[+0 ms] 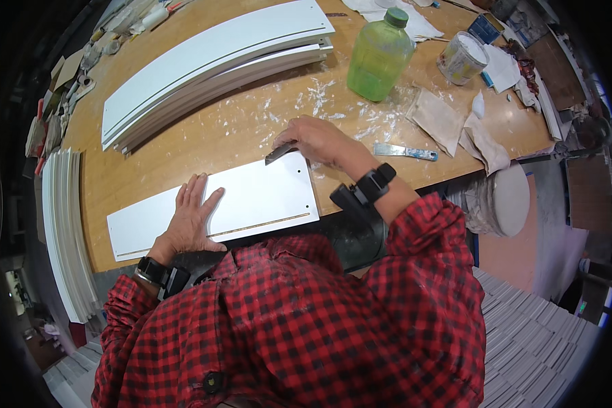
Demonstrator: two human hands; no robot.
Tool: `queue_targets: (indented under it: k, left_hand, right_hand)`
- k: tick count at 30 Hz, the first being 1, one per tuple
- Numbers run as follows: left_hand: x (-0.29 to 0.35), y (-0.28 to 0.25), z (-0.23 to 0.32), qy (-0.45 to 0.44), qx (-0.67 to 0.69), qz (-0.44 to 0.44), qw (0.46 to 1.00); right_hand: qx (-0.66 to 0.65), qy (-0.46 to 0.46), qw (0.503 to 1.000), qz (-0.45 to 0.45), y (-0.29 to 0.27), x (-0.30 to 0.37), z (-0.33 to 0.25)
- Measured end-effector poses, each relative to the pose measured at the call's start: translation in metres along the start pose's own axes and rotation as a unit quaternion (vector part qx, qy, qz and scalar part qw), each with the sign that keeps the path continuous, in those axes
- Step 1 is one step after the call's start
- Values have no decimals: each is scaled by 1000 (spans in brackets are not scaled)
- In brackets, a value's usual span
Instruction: Processing and cleaning white furniture panels using a utility knife, sandpaper, and liquid cleaner.
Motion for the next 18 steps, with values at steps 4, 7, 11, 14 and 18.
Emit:
queue_targets:
  k: [4, 7, 11, 14, 18]
  left_hand:
    - [-1, -1, -1, 7, 16, 20, 1000]
    - [0, -1, -1, 2, 20, 13, 1000]
    - [2, 3, -2, 0, 21, 13, 1000]
    - [3, 2, -3, -3, 27, 11, 1000]
    - [0, 3, -1, 0, 17, 12, 1000]
  right_hand:
    - [-4, -37, 999, -32, 9, 6, 7]
    - [-35, -27, 999, -5, 10, 17, 10]
    - [-22, -6, 1000, 2, 16, 21, 11]
    - [-10, 18, 999, 28, 21, 37, 11]
    - [-105, 56, 988, 97, 22, 50, 16]
Point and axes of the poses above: each hand's wrist, its own x-axis away from the middle knuckle, its own y-axis out of the palm, z = x × y, the point moved 6 cm from there along -x, towards the middle knuckle, and after that the axes turned 15 degrees about -y, right-handed, at the moved point
